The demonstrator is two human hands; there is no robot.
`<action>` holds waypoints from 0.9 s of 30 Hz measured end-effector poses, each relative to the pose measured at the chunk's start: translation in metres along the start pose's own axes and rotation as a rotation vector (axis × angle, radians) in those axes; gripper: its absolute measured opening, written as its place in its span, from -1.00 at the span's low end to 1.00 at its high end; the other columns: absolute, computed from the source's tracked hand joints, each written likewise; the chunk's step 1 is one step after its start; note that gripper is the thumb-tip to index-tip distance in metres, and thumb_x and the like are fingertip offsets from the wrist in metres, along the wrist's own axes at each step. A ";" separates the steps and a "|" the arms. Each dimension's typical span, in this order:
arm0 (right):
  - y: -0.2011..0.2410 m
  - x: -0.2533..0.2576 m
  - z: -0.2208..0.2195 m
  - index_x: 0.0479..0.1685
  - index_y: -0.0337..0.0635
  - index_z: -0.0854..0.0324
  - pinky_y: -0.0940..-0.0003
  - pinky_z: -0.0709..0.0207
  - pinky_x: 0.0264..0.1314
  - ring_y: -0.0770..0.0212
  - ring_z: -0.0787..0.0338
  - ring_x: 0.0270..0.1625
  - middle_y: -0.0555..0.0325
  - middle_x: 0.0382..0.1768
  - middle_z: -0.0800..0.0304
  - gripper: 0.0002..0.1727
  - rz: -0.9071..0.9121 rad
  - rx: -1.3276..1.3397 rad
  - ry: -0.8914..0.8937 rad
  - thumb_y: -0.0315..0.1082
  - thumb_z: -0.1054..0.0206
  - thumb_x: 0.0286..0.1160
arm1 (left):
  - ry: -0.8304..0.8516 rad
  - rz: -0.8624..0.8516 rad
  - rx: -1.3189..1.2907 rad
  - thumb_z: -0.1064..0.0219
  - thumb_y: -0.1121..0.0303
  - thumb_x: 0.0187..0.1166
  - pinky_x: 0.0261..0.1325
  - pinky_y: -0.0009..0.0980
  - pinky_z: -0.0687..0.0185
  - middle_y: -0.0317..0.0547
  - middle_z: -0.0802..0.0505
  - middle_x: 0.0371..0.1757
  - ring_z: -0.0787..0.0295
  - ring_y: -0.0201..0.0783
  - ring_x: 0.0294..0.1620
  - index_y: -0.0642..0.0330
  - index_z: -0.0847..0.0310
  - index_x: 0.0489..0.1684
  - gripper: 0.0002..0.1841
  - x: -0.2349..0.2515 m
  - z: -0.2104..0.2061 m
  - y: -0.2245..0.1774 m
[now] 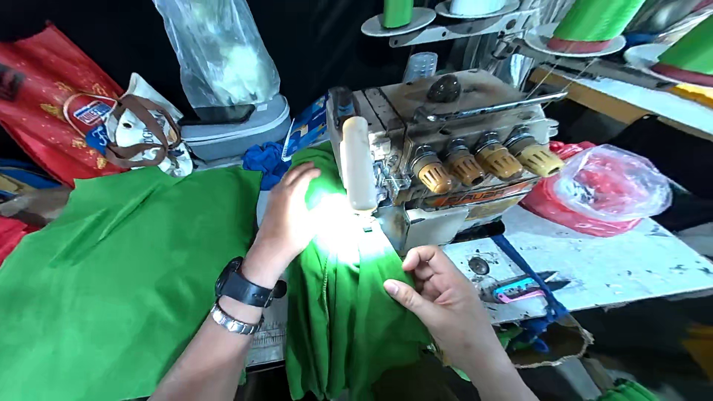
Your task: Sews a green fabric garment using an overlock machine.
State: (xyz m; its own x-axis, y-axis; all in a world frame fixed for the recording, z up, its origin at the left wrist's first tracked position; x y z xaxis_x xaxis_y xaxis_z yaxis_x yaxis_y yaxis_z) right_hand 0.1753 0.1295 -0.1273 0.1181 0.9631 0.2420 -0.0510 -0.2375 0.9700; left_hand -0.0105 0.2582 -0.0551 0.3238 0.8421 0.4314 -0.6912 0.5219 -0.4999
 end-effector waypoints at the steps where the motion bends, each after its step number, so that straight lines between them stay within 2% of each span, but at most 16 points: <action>1: 0.000 -0.002 -0.001 0.00 0.00 -0.57 0.50 -0.79 -0.19 0.36 -0.88 -0.22 0.24 -0.25 -0.87 -0.71 -0.007 0.016 0.016 -0.30 -0.53 0.36 | -0.109 -0.015 -0.016 -0.48 0.27 0.51 0.51 0.09 -0.51 0.19 -0.69 0.48 -0.62 0.08 0.50 0.35 -0.65 0.35 -0.52 -0.010 0.007 0.000; 3: -0.002 -0.004 -0.001 0.04 0.00 -0.57 0.50 -0.79 -0.11 0.37 -0.89 -0.16 0.25 -0.20 -0.88 -0.70 -0.019 0.073 0.062 -0.30 -0.52 0.40 | -0.171 0.039 -0.066 -0.49 0.15 0.51 0.39 0.09 -0.58 0.20 -0.61 0.52 -0.61 0.09 0.45 0.30 -0.52 0.49 -0.39 -0.043 0.017 -0.006; 5: -0.008 -0.005 0.006 0.07 0.03 -0.58 0.51 -0.76 -0.10 0.40 -0.87 -0.16 0.26 -0.20 -0.87 -0.76 -0.048 0.125 0.114 -0.30 -0.45 0.49 | -0.139 0.149 -0.156 -0.49 -0.22 0.40 0.34 0.06 -0.64 0.12 -0.49 0.63 -0.55 0.01 0.52 0.17 -0.37 0.64 -0.12 -0.090 0.010 -0.008; 6: -0.011 -0.006 0.010 0.08 0.03 -0.59 0.50 -0.76 -0.11 0.39 -0.86 -0.17 0.25 -0.21 -0.87 -0.78 -0.064 0.138 0.129 -0.31 -0.40 0.52 | -0.136 0.199 -0.218 -0.51 -0.28 0.31 0.36 0.05 -0.64 0.13 -0.46 0.65 -0.53 -0.02 0.54 0.14 -0.32 0.69 -0.02 -0.115 0.001 -0.005; 7: -0.013 -0.007 0.014 0.09 0.04 -0.60 0.48 -0.75 -0.13 0.38 -0.86 -0.20 0.23 -0.22 -0.86 -0.78 -0.079 0.143 0.135 -0.34 -0.37 0.51 | -0.138 0.236 -0.273 -0.55 -0.21 0.32 0.38 -0.02 -0.65 0.13 -0.46 0.65 -0.55 -0.09 0.52 0.15 -0.26 0.73 -0.01 -0.138 -0.008 -0.002; 9: -0.013 -0.007 0.018 0.12 0.04 -0.58 0.48 -0.77 -0.09 0.37 -0.87 -0.18 0.22 -0.19 -0.87 -0.73 -0.081 0.140 0.166 -0.41 -0.37 0.48 | -0.185 0.258 -0.455 -0.55 0.24 0.39 0.22 -0.32 -0.78 0.02 -0.58 0.52 -0.74 -0.32 0.27 0.21 -0.18 0.72 -0.15 -0.169 -0.017 0.004; 10: -0.012 -0.007 0.019 0.12 0.03 -0.57 0.48 -0.78 -0.09 0.37 -0.88 -0.17 0.22 -0.17 -0.88 -0.69 -0.074 0.133 0.172 -0.45 -0.40 0.44 | -0.204 0.237 -0.557 -0.48 0.43 0.40 0.06 -0.41 -0.84 -0.11 -0.66 0.39 -0.81 -0.40 0.09 0.19 -0.21 0.60 -0.27 -0.174 -0.013 0.006; 12: -0.005 -0.008 0.019 0.07 0.01 -0.59 0.52 -0.78 -0.09 0.40 -0.86 -0.17 0.26 -0.17 -0.87 -0.67 -0.044 0.095 0.170 -0.46 -0.49 0.37 | -0.162 0.182 -0.606 -0.36 0.49 0.49 0.04 -0.50 -0.80 -0.41 -0.77 0.21 -0.80 -0.50 0.07 -0.03 -0.42 0.32 -0.56 -0.169 0.014 0.014; 14: 0.003 -0.011 0.015 -0.06 0.01 -0.61 0.55 -0.76 -0.14 0.44 -0.84 -0.23 0.29 -0.25 -0.84 -0.73 -0.030 0.085 0.178 -0.44 -0.53 0.33 | -0.124 0.035 -0.335 -0.27 0.40 0.57 0.15 -0.56 -0.71 -0.45 -0.79 0.18 -0.73 -0.54 0.18 -0.04 -0.68 -0.03 -0.85 -0.146 0.056 0.020; 16: 0.008 -0.014 0.002 -0.17 -0.02 -0.64 0.53 -0.74 -0.22 0.42 -0.82 -0.31 0.25 -0.33 -0.83 -0.78 -0.057 0.137 0.168 -0.47 -0.53 0.31 | -0.117 -0.191 0.053 -0.19 0.49 0.58 0.17 -0.39 -0.71 -0.10 -0.80 0.16 -0.75 -0.31 0.13 0.17 -0.84 -0.21 -0.77 -0.109 0.092 0.013; 18: 0.006 -0.020 -0.019 -0.21 -0.08 -0.66 0.47 -0.75 -0.20 0.39 -0.81 -0.31 0.21 -0.33 -0.81 -0.81 -0.080 0.205 0.132 -0.52 -0.52 0.30 | -0.054 -0.318 0.276 -0.16 0.64 0.56 0.30 0.12 -0.58 0.24 -0.79 0.14 -0.71 0.19 0.20 0.30 -0.86 -0.15 -0.73 -0.066 0.100 0.010; 19: 0.002 -0.023 -0.029 -0.20 -0.11 -0.66 0.45 -0.77 -0.16 0.37 -0.82 -0.29 0.19 -0.31 -0.81 -0.81 -0.088 0.242 0.107 -0.54 -0.52 0.31 | -0.040 -0.345 0.340 -0.15 0.69 0.54 0.29 0.25 -0.52 0.29 -0.77 0.14 -0.67 0.30 0.21 0.31 -0.84 -0.14 -0.72 -0.046 0.094 0.013; 21: -0.005 -0.026 -0.040 -0.13 -0.13 -0.65 0.47 -0.77 -0.12 0.35 -0.84 -0.27 0.16 -0.29 -0.83 -0.79 -0.100 0.270 0.050 -0.54 -0.51 0.34 | -0.048 -0.279 0.438 -0.22 0.76 0.44 0.32 0.43 -0.41 0.42 -0.70 0.29 -0.59 0.49 0.30 0.37 -0.80 -0.05 -0.72 -0.019 0.076 0.018; 23: -0.007 -0.029 -0.040 -0.04 -0.12 -0.62 0.48 -0.78 -0.10 0.35 -0.87 -0.22 0.16 -0.23 -0.86 -0.77 -0.082 0.236 0.033 -0.49 -0.49 0.40 | -0.097 -0.151 0.426 -0.26 0.71 0.45 0.44 0.61 -0.18 0.60 -0.43 0.59 -0.28 0.70 0.55 0.47 -0.70 0.21 -0.65 -0.021 0.063 0.010; 25: -0.007 -0.032 -0.035 0.04 -0.14 -0.59 0.48 -0.79 -0.02 0.36 -0.88 -0.12 0.18 -0.13 -0.87 -0.75 -0.043 0.211 0.050 -0.43 -0.47 0.46 | -0.144 -0.112 0.316 -0.18 0.50 0.65 0.60 0.52 -0.08 0.49 -0.26 0.75 -0.09 0.57 0.73 0.43 -0.58 0.41 -0.61 -0.047 0.048 -0.014; 27: -0.009 -0.032 -0.029 0.14 -0.13 -0.53 0.45 -0.80 0.07 0.34 -0.89 -0.03 0.16 -0.05 -0.87 -0.68 -0.040 0.221 0.068 -0.40 -0.47 0.48 | -0.178 -0.102 0.179 -0.06 0.25 0.79 0.64 0.23 -0.29 0.27 -0.39 0.72 -0.28 0.25 0.73 0.34 -0.59 0.45 -0.56 -0.082 0.027 -0.037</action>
State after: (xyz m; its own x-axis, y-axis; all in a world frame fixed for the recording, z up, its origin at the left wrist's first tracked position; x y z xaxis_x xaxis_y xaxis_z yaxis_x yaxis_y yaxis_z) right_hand 0.1431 0.1043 -0.1443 0.0477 0.9769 0.2082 0.1719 -0.2133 0.9617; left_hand -0.0289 0.1659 -0.0520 0.2895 0.7411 0.6058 -0.7691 0.5568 -0.3137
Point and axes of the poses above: each hand's wrist, its own x-axis towards the middle knuckle, its own z-axis out of the back of the hand, y = z × x, the point moved 7 cm from there along x, towards the middle knuckle
